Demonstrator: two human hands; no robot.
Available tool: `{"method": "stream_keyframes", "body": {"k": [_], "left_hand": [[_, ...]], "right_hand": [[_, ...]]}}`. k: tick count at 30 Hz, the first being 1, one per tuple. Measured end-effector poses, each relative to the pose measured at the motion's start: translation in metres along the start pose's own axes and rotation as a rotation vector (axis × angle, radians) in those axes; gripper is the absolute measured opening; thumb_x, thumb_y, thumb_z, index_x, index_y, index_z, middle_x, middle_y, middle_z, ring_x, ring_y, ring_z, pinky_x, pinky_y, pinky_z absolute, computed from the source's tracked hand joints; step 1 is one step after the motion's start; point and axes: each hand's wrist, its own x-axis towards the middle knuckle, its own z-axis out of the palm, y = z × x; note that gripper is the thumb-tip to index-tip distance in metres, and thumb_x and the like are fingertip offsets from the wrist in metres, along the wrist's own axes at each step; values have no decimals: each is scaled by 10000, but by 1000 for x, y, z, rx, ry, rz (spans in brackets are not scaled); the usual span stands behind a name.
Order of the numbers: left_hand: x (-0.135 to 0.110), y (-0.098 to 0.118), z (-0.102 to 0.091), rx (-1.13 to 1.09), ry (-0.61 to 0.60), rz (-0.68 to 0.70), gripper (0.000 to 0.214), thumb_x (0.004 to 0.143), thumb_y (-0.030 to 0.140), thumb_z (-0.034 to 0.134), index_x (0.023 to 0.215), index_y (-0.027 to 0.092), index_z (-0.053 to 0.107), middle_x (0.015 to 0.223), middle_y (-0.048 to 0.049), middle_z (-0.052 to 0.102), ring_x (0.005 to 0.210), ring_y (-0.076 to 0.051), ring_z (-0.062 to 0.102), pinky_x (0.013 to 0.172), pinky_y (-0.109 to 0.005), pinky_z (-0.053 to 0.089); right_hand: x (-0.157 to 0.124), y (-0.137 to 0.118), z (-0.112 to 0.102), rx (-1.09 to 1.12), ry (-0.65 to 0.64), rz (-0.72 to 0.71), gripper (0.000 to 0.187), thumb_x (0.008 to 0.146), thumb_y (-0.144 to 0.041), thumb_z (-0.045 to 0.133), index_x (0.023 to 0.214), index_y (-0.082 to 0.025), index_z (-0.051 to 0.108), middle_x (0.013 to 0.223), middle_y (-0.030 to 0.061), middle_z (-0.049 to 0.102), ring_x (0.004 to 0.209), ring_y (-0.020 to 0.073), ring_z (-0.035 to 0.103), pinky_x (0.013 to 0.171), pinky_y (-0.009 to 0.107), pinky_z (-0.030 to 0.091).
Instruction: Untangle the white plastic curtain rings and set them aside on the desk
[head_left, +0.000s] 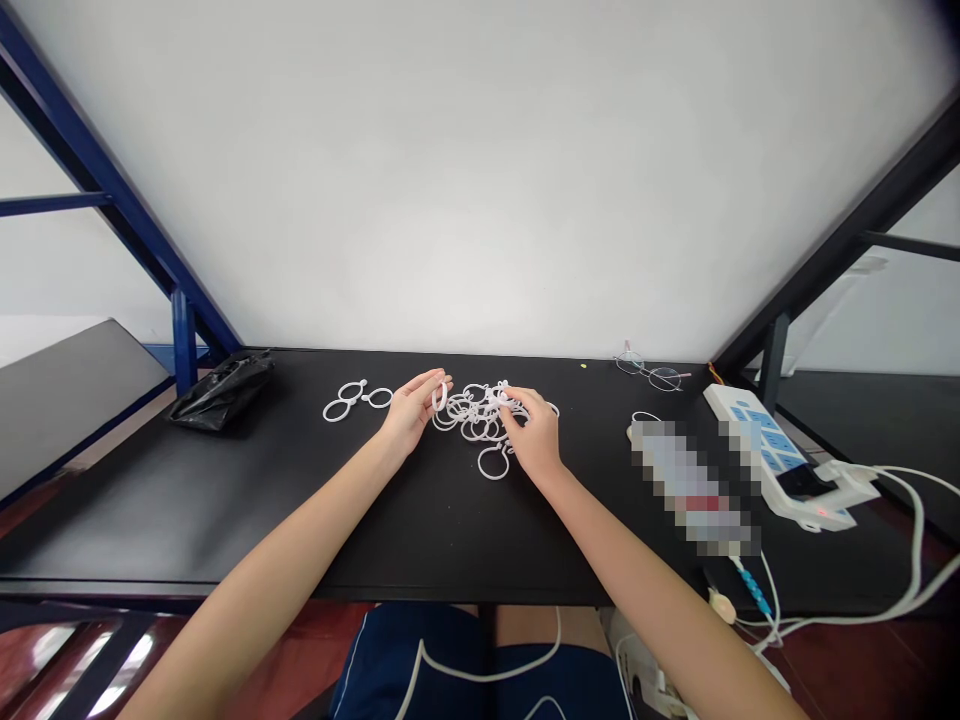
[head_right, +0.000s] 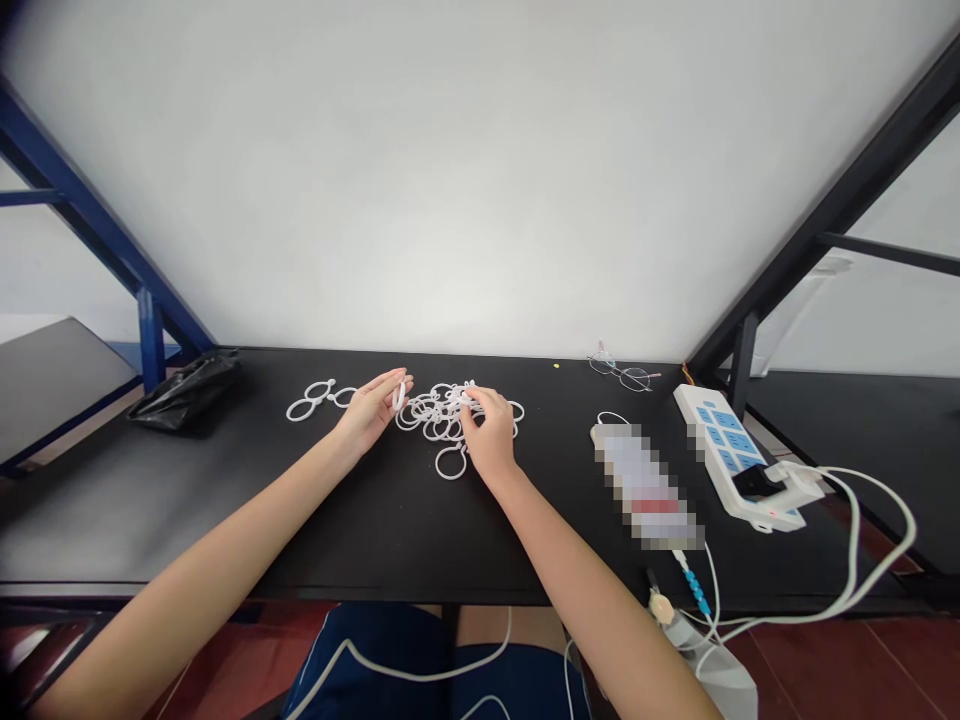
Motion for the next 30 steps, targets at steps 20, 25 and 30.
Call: {"method": "stream_keyframes", "body": {"k": [20,25,30], "left_hand": [[0,0,-3,63,-16,5,252,757,239,739,987,151,684,1104,-137,720,1066,-224,674,774,-267,553],[0,0,-4,55,-26,5,247,765,241,729,988,151,674,1118,-143,714,1081,-236,667,792,-300,555],[0,1,-3,40,-4,-8,240,753,227,733,971,157,661,1071,-130,729,1055,-232,676,770,-296,554]], "right_hand": [[-1,-1,1,25,-9,-16,168,856,-215,567,919,-214,723,1023,84,721,981,242,672,901,435,541],[-2,2,2,26,-34,-21,161,826,-189,574,889,-210,720,1018,82,721,970,245,672,895,441,536],[-2,4,4,21,-112,-8,120,796,-169,589,825,-211,697,982,73,723,941,247,668,870,427,527]]}}
